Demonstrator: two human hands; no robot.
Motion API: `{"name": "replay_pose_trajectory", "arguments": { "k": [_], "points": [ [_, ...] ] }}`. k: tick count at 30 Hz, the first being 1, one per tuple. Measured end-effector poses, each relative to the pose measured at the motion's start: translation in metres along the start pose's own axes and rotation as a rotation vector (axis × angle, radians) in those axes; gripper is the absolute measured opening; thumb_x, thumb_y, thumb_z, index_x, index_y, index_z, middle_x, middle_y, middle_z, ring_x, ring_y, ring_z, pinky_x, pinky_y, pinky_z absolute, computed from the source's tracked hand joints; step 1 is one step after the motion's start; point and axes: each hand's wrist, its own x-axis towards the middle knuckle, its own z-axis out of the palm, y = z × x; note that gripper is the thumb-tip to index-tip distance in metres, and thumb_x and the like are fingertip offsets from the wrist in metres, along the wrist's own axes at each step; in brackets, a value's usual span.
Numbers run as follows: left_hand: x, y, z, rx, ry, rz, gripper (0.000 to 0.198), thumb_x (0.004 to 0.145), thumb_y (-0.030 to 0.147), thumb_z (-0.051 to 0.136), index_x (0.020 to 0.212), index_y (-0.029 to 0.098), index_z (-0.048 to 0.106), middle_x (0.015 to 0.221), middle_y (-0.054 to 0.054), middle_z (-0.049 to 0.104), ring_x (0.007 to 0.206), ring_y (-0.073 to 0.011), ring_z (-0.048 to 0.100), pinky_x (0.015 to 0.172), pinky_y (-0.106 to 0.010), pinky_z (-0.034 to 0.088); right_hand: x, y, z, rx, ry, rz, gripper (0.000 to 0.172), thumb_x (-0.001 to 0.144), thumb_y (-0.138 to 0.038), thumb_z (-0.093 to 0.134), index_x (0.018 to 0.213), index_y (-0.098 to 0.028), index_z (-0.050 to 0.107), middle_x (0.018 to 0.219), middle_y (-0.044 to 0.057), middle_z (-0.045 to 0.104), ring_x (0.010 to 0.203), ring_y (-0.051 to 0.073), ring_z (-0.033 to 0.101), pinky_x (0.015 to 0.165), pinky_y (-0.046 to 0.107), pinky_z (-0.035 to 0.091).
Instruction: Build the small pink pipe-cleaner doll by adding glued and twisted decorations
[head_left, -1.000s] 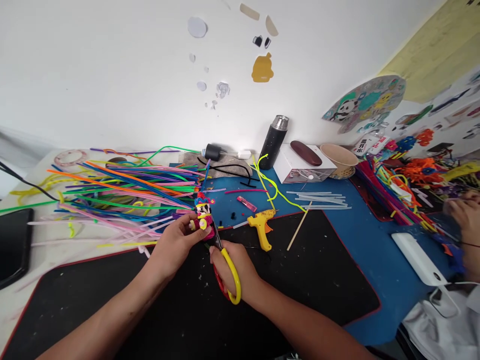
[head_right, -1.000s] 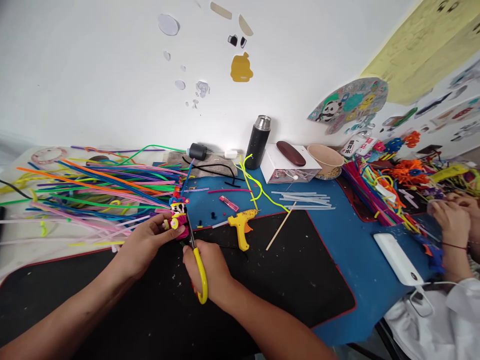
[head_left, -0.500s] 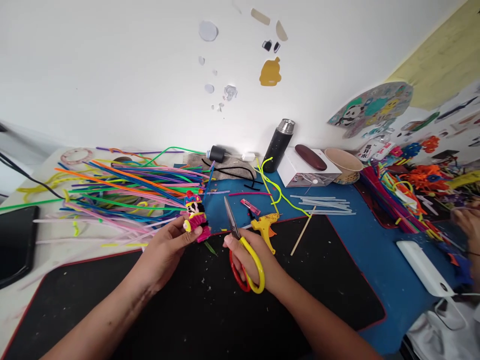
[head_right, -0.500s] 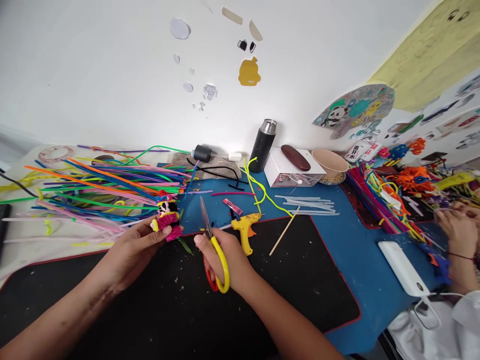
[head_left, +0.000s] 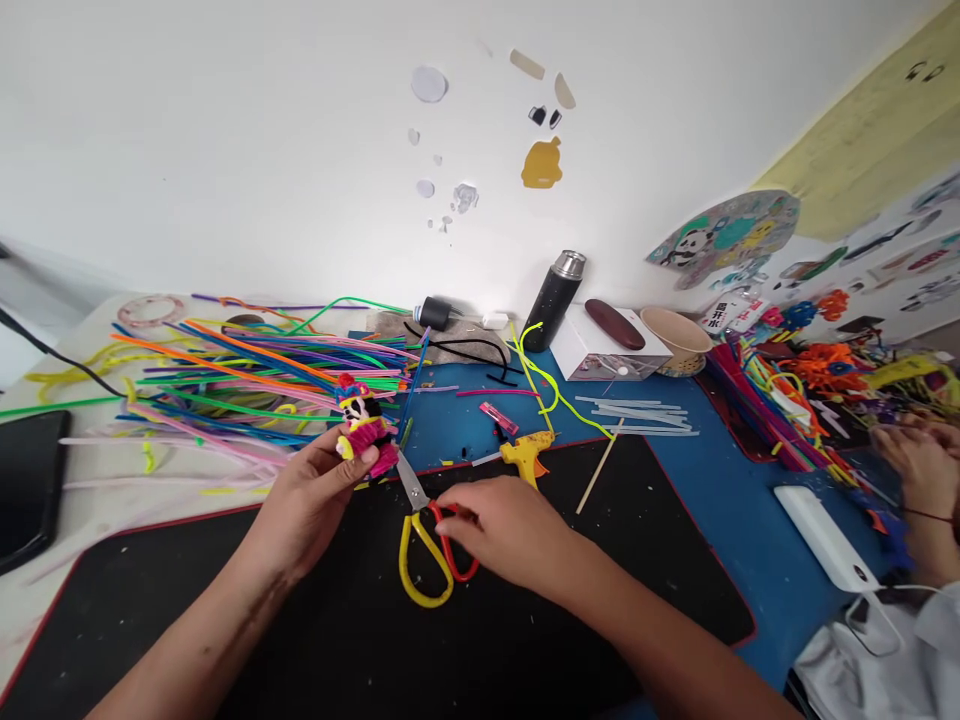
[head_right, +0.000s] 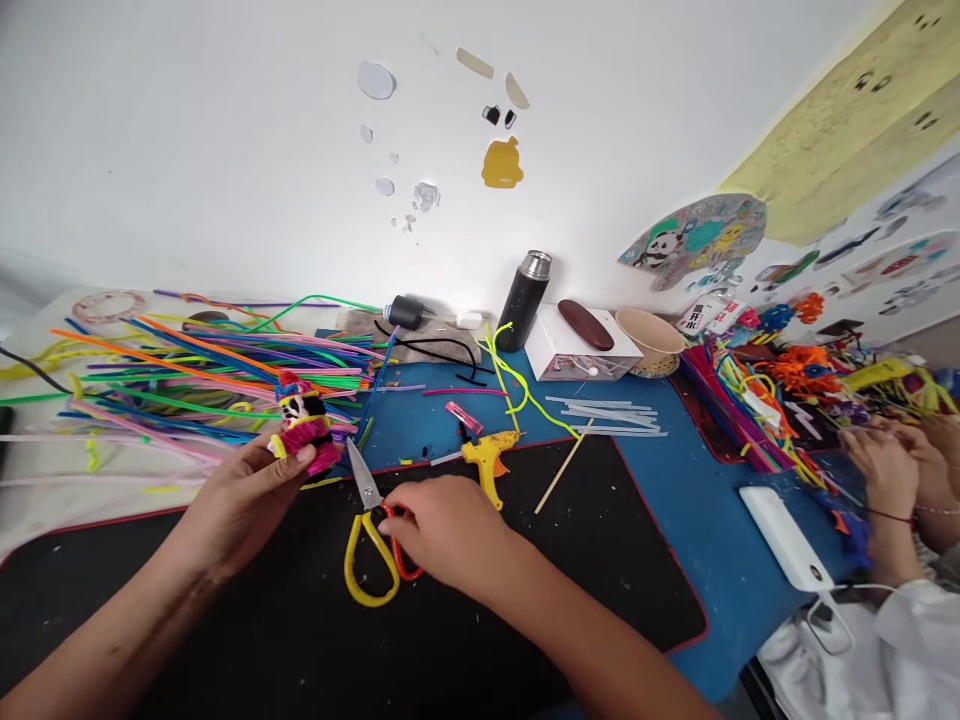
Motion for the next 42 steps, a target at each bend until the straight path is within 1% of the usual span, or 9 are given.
{"name": "replay_pose_trajectory", "arguments": {
  "k": [2,4,8,12,19,23,27,33,42],
  "points": [
    [-0.001,-0.002,0.001,0.000,-0.015,-0.011,0.043,0.059,0.034,0.102,0.097,0.023,0.086,0.103,-0.006,0.080,0.096,-0.0215,0.070,0.090,-0.029,0.056,0.004,0.009,-0.012,-0.055,0.102,0.053,0.017,0.101,-0.031,0.066,0.110,-0.027,0.080,0.103,0.003,0.083,0.095,0.022,0.075,0.075,0.028,0.043],
    [-0.003,-0.004,0.001,0.006,-0.035,-0.036,0.044,0.060,0.034,0.102,0.099,0.023,0.086,0.105,-0.006,0.080,0.098,-0.0215,0.069,0.091,-0.028,0.055,0.013,0.023,-0.025,-0.142,0.167,0.136,0.018,0.103,-0.030,0.062,0.106,-0.026,0.080,0.096,0.002,0.083,0.088,0.021,0.074,0.072,0.029,0.042],
    [-0.007,-0.006,0.001,0.012,-0.063,-0.071,0.046,0.062,0.035,0.101,0.103,0.023,0.085,0.111,-0.007,0.079,0.108,-0.0240,0.066,0.093,-0.029,0.053,0.036,0.049,-0.043,-0.319,0.171,0.291,0.017,0.101,-0.033,0.064,0.104,-0.025,0.078,0.100,0.004,0.082,0.091,0.023,0.073,0.067,0.029,0.040],
    [-0.008,-0.006,0.000,0.016,-0.071,-0.080,0.043,0.065,0.035,0.100,0.104,0.023,0.085,0.111,-0.007,0.079,0.108,-0.0238,0.065,0.094,-0.028,0.052,0.051,0.062,-0.047,-0.362,0.136,0.334,0.021,0.101,-0.036,0.063,0.101,-0.022,0.079,0.096,0.008,0.081,0.087,0.025,0.073,0.062,0.030,0.037],
    [-0.009,-0.005,0.001,0.003,-0.129,-0.090,0.035,0.069,0.033,0.098,0.101,0.025,0.084,0.104,-0.005,0.079,0.098,-0.0211,0.068,0.090,-0.028,0.054,0.063,0.071,-0.043,-0.396,0.065,0.327,0.023,0.099,-0.033,0.066,0.084,-0.020,0.077,0.091,0.011,0.079,0.084,0.026,0.073,0.060,0.031,0.037],
    [-0.009,-0.006,0.002,0.009,-0.118,-0.095,0.035,0.068,0.032,0.098,0.100,0.024,0.085,0.105,-0.007,0.080,0.097,-0.0232,0.069,0.089,-0.031,0.056,0.069,0.074,-0.040,-0.390,0.055,0.317,0.021,0.096,-0.026,0.066,0.079,-0.020,0.076,0.088,0.012,0.077,0.082,0.027,0.072,0.060,0.031,0.036],
    [-0.010,-0.005,0.002,0.001,-0.102,-0.094,0.037,0.066,0.031,0.099,0.099,0.024,0.085,0.105,-0.007,0.080,0.095,-0.0241,0.070,0.089,-0.033,0.057,0.068,0.078,-0.039,-0.349,0.098,0.312,0.016,0.092,-0.023,0.067,0.080,-0.019,0.077,0.087,0.011,0.077,0.079,0.024,0.070,0.058,0.030,0.033],
    [-0.011,-0.005,0.002,-0.001,-0.093,-0.093,0.035,0.064,0.033,0.100,0.094,0.024,0.085,0.097,-0.006,0.080,0.094,-0.0238,0.070,0.089,-0.031,0.056,0.060,0.075,-0.054,-0.223,0.206,0.254,0.023,0.100,-0.033,0.059,0.096,-0.020,0.077,0.082,0.003,0.075,0.069,0.017,0.064,0.059,0.027,0.034],
    [-0.010,-0.008,0.004,0.007,-0.057,-0.126,0.038,0.061,0.033,0.101,0.093,0.022,0.084,0.097,-0.008,0.082,0.090,-0.0242,0.072,0.088,-0.033,0.056,0.100,0.057,-0.044,-0.151,0.288,0.134,0.027,0.101,-0.040,0.062,0.089,-0.021,0.078,0.077,0.003,0.073,0.073,0.019,0.062,0.059,0.029,0.031]
  ]
}}
